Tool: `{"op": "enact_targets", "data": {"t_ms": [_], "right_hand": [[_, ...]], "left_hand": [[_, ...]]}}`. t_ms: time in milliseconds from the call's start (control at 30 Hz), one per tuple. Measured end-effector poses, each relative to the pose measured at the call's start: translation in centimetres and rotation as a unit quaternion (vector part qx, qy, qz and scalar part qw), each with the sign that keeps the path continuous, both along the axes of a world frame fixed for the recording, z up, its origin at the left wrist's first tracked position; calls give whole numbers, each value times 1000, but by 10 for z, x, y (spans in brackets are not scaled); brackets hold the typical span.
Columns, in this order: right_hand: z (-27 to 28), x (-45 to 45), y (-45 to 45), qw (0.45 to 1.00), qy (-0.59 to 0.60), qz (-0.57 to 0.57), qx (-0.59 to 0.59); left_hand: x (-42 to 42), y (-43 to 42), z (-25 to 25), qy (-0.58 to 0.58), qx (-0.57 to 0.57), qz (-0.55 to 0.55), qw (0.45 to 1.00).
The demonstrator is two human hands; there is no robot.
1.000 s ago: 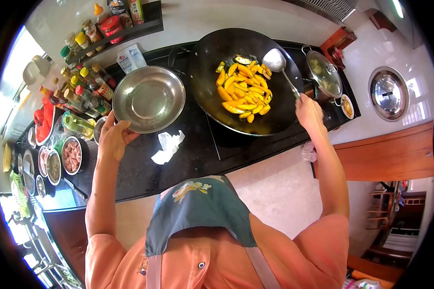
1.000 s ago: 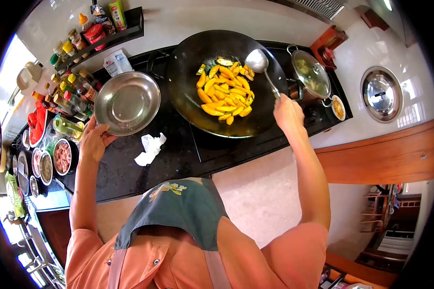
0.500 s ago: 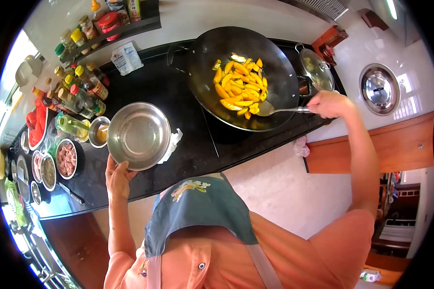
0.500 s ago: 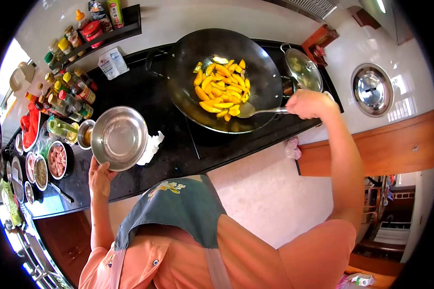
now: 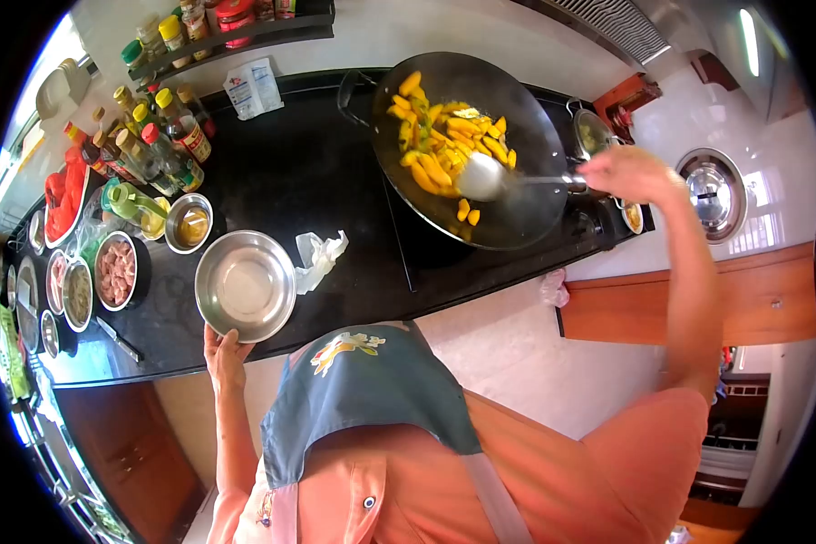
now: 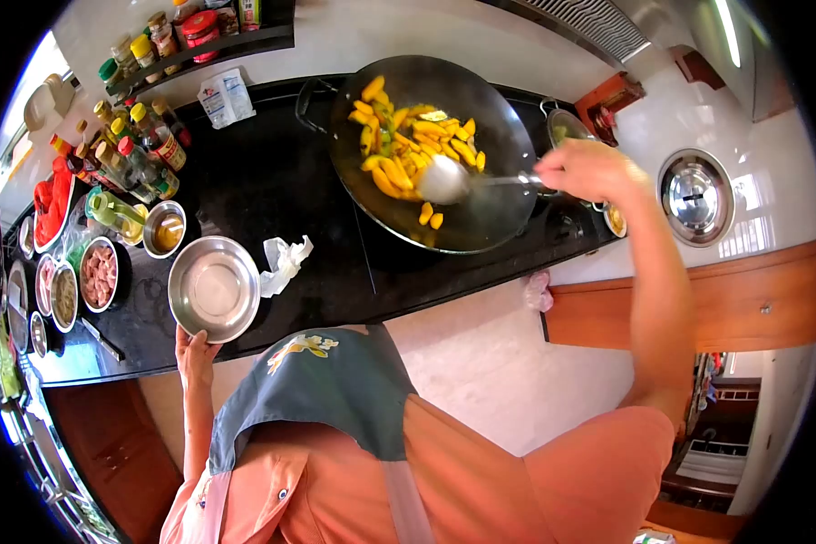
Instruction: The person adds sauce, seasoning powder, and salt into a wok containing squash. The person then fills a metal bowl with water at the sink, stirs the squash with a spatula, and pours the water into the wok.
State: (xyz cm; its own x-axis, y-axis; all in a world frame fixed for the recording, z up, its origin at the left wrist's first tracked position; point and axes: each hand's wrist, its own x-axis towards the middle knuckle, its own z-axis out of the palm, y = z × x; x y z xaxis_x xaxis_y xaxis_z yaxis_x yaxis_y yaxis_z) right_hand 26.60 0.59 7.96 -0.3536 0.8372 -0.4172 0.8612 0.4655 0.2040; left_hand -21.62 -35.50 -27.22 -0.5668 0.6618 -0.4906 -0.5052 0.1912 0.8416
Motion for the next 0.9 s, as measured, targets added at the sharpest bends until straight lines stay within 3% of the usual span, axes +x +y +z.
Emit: {"op": "enact_targets", "data": {"t_ms": [67, 167, 200, 300, 367, 433, 500, 733, 833, 900], "right_hand": [[31, -3, -7, 982, -66, -148, -93], [35, -18, -15, 944, -100, -259, -180], [27, -20, -13, 939, -97, -248, -218], [-31, -17, 3, 937, -21, -229, -262], [-74, -18, 13, 919, 128, -298, -222], [-86, -21, 24, 892, 220, -342, -195], [-72, -17, 30, 865, 237, -393, -203], [19, 13, 12, 939, 26, -308, -152], [15, 12, 6, 944, -58, -292, -140], [-15, 22, 16, 971, -134, -171, -95]], "left_hand": [[-3, -6, -9, 0, -12, 17, 1000], [-11, -15, -24, -3, 13, 12, 1000], [-11, -15, -27, -7, 21, 26, 999], [-13, -14, -35, -18, 44, 28, 998], [-14, -13, -36, -20, 40, 28, 999], [-16, -14, -37, -19, 40, 24, 999], [-17, -13, -40, -19, 46, 21, 999], [-23, -11, -44, -35, 51, 34, 997], [-22, -10, -43, -34, 44, 40, 998], [-24, -10, -42, -37, 40, 37, 998]]}}
